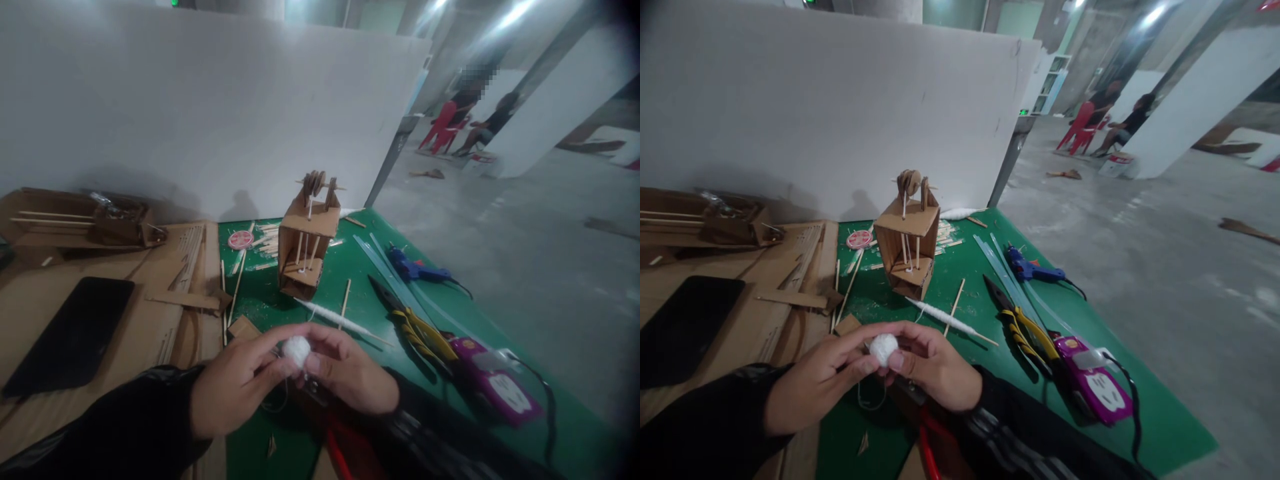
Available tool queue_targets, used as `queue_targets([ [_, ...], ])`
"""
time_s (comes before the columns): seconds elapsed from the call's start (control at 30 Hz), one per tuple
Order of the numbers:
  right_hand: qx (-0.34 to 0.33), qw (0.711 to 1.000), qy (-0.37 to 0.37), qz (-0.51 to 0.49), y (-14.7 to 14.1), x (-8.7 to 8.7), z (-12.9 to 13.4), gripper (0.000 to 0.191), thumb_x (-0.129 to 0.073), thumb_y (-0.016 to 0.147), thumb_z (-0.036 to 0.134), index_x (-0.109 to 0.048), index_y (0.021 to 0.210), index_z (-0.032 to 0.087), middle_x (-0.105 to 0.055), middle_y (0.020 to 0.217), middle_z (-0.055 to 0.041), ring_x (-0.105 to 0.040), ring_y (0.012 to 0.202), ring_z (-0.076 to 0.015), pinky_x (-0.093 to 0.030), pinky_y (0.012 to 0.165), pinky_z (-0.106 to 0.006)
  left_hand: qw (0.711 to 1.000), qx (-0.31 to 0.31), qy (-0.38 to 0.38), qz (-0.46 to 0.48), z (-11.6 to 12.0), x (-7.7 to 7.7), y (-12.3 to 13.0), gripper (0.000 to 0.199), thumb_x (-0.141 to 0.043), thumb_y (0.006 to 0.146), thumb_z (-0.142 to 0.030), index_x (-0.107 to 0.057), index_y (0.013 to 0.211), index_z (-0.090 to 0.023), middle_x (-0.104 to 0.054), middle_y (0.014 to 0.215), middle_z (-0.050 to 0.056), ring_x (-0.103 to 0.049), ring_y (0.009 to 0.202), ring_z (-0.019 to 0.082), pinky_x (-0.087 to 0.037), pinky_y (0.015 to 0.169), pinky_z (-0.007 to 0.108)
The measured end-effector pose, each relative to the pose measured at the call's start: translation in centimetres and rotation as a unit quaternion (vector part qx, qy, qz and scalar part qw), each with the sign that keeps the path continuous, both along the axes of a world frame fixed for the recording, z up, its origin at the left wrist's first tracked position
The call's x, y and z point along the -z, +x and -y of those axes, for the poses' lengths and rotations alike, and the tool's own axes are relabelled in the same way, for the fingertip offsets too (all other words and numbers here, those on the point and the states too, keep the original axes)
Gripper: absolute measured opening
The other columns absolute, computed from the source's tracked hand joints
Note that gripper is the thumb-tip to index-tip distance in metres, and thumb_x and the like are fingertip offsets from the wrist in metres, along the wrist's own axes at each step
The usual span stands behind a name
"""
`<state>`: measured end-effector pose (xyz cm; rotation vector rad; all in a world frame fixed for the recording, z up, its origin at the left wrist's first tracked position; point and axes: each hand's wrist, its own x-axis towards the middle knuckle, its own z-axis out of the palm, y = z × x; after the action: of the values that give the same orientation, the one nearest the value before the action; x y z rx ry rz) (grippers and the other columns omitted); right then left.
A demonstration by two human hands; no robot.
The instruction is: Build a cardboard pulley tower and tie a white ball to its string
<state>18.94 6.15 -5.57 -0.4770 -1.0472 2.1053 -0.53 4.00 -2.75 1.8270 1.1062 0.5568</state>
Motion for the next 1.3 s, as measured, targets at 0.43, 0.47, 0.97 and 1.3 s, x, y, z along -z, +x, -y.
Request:
queue_targets([
  [0.43, -0.048, 0.996, 0.006, 0.077, -0.1, -0.9, -0.1, 0.033, -0.077, 0.073, 0.022, -0.069, 0.103, 0.011, -0.063, 0.081, -0.0011, -0.056, 0.071, -0.0068, -0.046, 0.070, -0.019, 0.957, 0.075, 0.239, -0.147, -0.6, -1.5, -1.3, 0.038, -0.039, 0.097, -0.032, -0.042, 0.134, -0.030, -0.073, 0.100, 0.001, -0.069, 0.083, 0.020, -0.048, 0.070, 0.030],
  [0.47, -0.056, 0.995, 0.007, 0.080, 0.0, -0.9, -0.1, 0.031, -0.078, 0.073, 0.023, -0.070, 0.100, 0.011, -0.063, 0.080, -0.0008, -0.055, 0.070, -0.0067, -0.046, 0.069, -0.018, 0.946, 0.086, 0.274, -0.152, -0.8, -1.5, -1.6, 0.037, -0.039, 0.097, -0.031, -0.042, 0.133, -0.029, -0.073, 0.097, 0.002, -0.069, 0.081, 0.020, -0.048, 0.069, 0.030],
  [0.97, -0.065, 0.997, -0.024, 0.016, 0.0, -0.3, 0.3, 0.040, -0.081, 0.069, 0.015, -0.058, 0.102, 0.012, -0.068, 0.092, -0.0048, -0.064, 0.077, -0.0091, -0.048, 0.069, -0.019, 0.947, -0.026, 0.299, -0.114, -1.3, 0.1, -1.2, 0.022, -0.043, 0.095, -0.032, -0.060, 0.088, -0.021, -0.069, 0.077, 0.000, -0.064, 0.070, 0.013, -0.043, 0.063, 0.023],
  [1.3, 0.013, 0.999, -0.022, 0.044, -0.1, -0.2, -0.4, 0.043, -0.080, 0.070, 0.018, -0.058, 0.107, 0.014, -0.070, 0.087, -0.0030, -0.066, 0.073, -0.0109, -0.051, 0.070, -0.023, 0.981, -0.082, 0.164, -0.067, -0.9, -0.1, -0.7, 0.018, -0.037, 0.096, -0.031, -0.050, 0.088, -0.022, -0.063, 0.065, -0.003, -0.060, 0.063, 0.015, -0.041, 0.061, 0.026],
])
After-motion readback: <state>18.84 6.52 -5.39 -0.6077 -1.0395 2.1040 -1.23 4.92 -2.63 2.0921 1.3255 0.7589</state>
